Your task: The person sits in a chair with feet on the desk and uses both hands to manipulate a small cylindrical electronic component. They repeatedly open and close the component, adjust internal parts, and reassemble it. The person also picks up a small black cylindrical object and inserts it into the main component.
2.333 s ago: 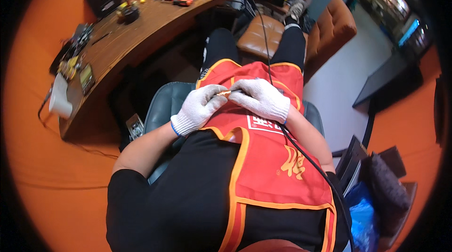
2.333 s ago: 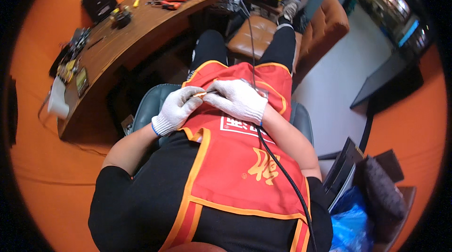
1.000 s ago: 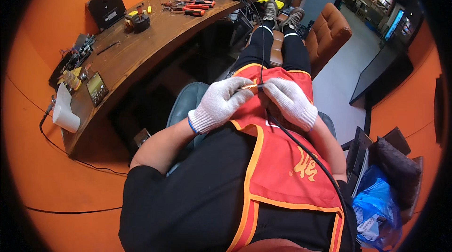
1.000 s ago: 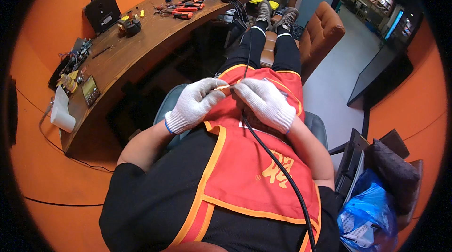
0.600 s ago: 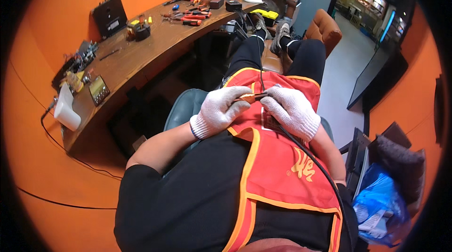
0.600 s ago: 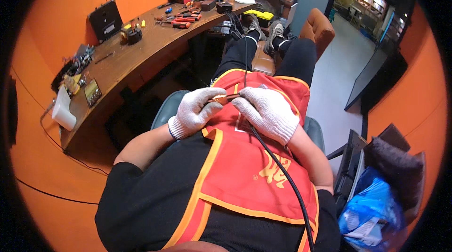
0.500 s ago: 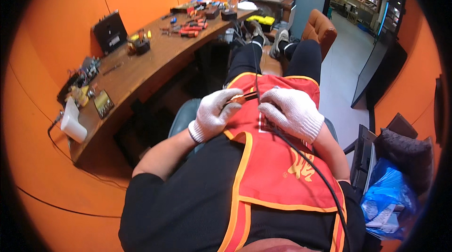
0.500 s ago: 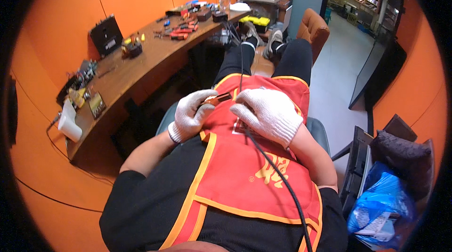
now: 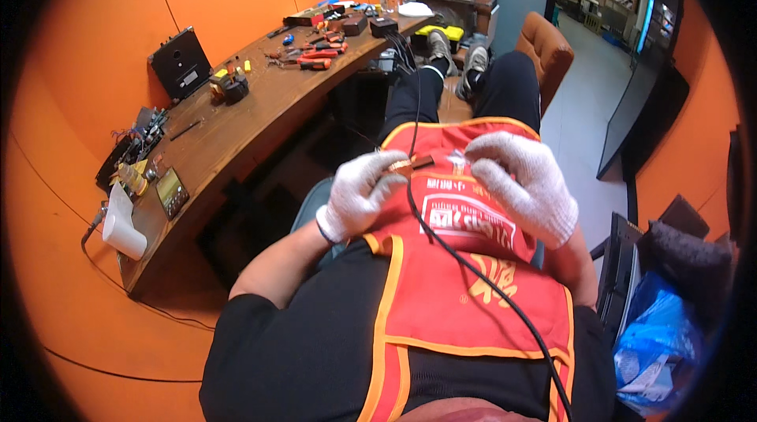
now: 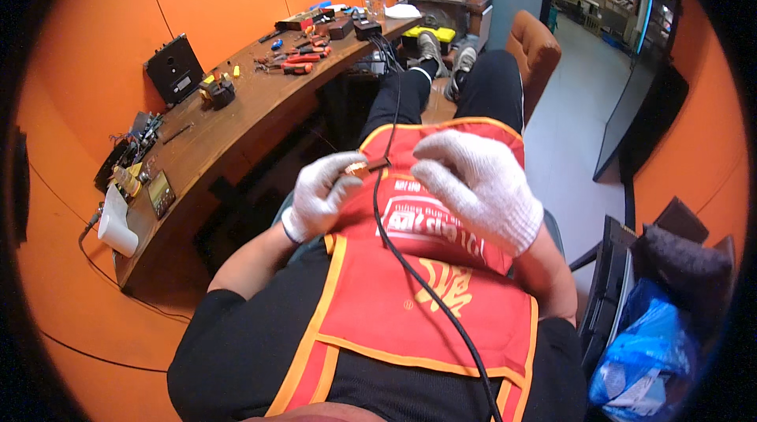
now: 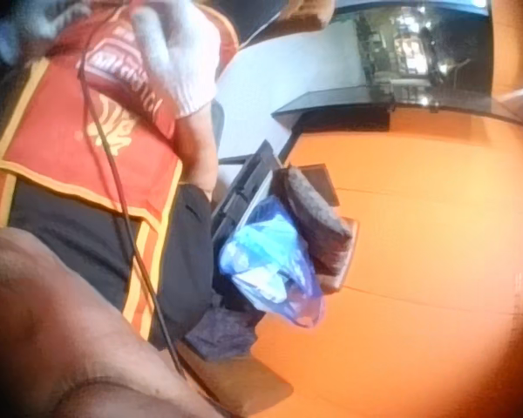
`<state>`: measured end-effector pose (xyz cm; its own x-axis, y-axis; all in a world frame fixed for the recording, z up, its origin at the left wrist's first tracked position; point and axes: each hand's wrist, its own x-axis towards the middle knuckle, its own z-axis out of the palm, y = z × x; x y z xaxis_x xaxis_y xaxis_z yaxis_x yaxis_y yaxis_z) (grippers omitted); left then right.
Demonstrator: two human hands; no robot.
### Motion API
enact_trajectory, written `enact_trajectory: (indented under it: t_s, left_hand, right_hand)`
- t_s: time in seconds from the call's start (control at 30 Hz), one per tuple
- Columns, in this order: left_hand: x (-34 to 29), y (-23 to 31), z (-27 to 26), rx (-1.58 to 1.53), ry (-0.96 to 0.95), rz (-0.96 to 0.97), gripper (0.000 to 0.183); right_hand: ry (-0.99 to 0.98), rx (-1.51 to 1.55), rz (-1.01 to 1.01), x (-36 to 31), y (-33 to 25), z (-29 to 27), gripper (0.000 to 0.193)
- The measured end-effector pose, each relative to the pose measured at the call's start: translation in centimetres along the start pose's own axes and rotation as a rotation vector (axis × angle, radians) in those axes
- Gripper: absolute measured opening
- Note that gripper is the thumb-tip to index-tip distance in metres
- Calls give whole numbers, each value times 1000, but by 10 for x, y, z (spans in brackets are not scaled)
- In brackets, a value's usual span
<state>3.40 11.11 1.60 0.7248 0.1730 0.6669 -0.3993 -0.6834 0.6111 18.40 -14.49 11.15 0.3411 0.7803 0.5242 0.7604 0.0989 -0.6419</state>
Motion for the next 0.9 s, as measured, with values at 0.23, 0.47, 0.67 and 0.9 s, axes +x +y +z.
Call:
enact_trajectory:
  t_s: [0.23, 0.47, 0.67, 0.9]
  left_hand:
    - [0, 10, 0, 24, -128, 5, 33]
    - [6, 19, 3, 10, -157, 16, 32]
    - [5, 25, 9, -5, -179, -18, 32]
    - [-3, 25, 9, -132, -162, -142, 36]
  right_hand:
    - [-48, 227, 189, 19, 43, 44, 36]
    - [-165, 155, 37, 9, 53, 45, 34]
    - [-250, 49, 9, 9, 46, 31, 30]
    - [-89, -45, -128, 3, 46, 43, 18]
